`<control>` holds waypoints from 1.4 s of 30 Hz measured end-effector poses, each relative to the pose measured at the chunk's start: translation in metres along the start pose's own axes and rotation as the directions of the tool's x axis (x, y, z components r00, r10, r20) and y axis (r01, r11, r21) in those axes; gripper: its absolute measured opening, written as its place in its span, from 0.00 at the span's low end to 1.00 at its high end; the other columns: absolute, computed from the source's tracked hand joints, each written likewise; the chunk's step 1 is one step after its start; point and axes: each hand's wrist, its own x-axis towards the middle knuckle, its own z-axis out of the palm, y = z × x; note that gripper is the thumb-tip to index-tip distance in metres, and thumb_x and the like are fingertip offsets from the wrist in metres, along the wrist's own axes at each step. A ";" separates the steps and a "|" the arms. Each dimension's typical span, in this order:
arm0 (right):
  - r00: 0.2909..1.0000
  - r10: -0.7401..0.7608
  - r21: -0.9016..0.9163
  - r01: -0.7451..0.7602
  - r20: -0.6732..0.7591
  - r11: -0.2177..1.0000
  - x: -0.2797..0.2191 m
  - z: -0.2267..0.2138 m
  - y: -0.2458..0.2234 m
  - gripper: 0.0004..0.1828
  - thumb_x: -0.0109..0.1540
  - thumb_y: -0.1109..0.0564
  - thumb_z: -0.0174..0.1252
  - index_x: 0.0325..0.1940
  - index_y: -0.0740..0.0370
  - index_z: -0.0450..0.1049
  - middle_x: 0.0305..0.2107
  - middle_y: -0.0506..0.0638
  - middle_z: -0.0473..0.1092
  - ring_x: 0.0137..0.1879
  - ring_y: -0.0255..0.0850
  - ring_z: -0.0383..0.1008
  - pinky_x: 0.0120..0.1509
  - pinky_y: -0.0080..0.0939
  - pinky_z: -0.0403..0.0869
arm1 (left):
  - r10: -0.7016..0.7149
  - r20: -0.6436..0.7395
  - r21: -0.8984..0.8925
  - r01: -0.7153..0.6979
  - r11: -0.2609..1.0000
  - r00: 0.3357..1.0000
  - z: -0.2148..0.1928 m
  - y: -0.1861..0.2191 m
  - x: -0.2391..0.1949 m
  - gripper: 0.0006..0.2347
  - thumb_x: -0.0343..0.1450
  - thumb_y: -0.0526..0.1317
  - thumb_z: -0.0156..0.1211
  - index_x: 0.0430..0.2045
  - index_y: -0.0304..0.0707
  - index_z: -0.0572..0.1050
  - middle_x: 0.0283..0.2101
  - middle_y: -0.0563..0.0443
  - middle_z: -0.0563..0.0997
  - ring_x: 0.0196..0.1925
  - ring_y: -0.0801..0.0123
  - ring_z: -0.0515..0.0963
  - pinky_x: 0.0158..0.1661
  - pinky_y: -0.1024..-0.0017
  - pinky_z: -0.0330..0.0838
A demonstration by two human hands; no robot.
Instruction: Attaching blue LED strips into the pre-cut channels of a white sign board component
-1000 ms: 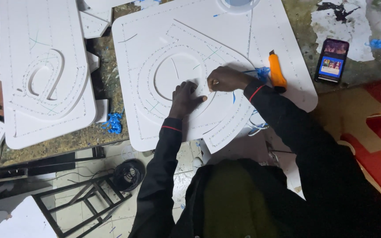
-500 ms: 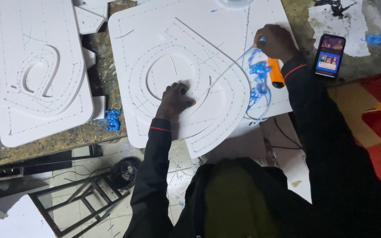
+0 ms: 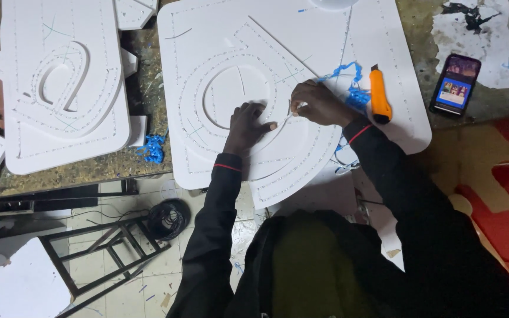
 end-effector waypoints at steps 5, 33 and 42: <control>0.984 0.123 0.095 -0.135 0.127 0.986 0.021 -0.036 -0.023 0.08 0.66 0.66 0.69 0.43 0.53 0.84 0.42 0.52 0.81 0.61 0.62 0.80 0.66 0.65 0.71 | 0.023 0.020 -0.027 -0.022 0.999 1.000 0.006 -0.018 0.006 0.32 0.67 0.62 0.82 0.63 0.54 0.78 0.56 0.49 0.80 0.63 0.47 0.77 0.67 0.49 0.66; 0.950 0.238 -0.245 -0.187 0.202 0.952 0.062 0.009 0.008 0.06 0.65 0.52 0.74 0.43 0.48 0.83 0.40 0.48 0.83 0.57 0.56 0.84 0.66 0.65 0.75 | -0.084 -0.020 0.027 0.084 0.996 0.996 0.008 0.005 0.011 0.28 0.66 0.61 0.82 0.54 0.53 0.77 0.50 0.53 0.78 0.61 0.52 0.77 0.63 0.52 0.68; 0.900 0.396 -0.050 -0.393 0.181 0.918 0.065 -0.036 0.010 0.04 0.70 0.58 0.66 0.45 0.51 0.85 0.49 0.50 0.86 0.66 0.61 0.82 0.67 0.68 0.76 | -0.074 -0.075 -0.101 0.067 0.993 0.994 0.018 0.000 0.033 0.28 0.70 0.66 0.77 0.51 0.43 0.80 0.49 0.43 0.82 0.59 0.45 0.82 0.63 0.49 0.75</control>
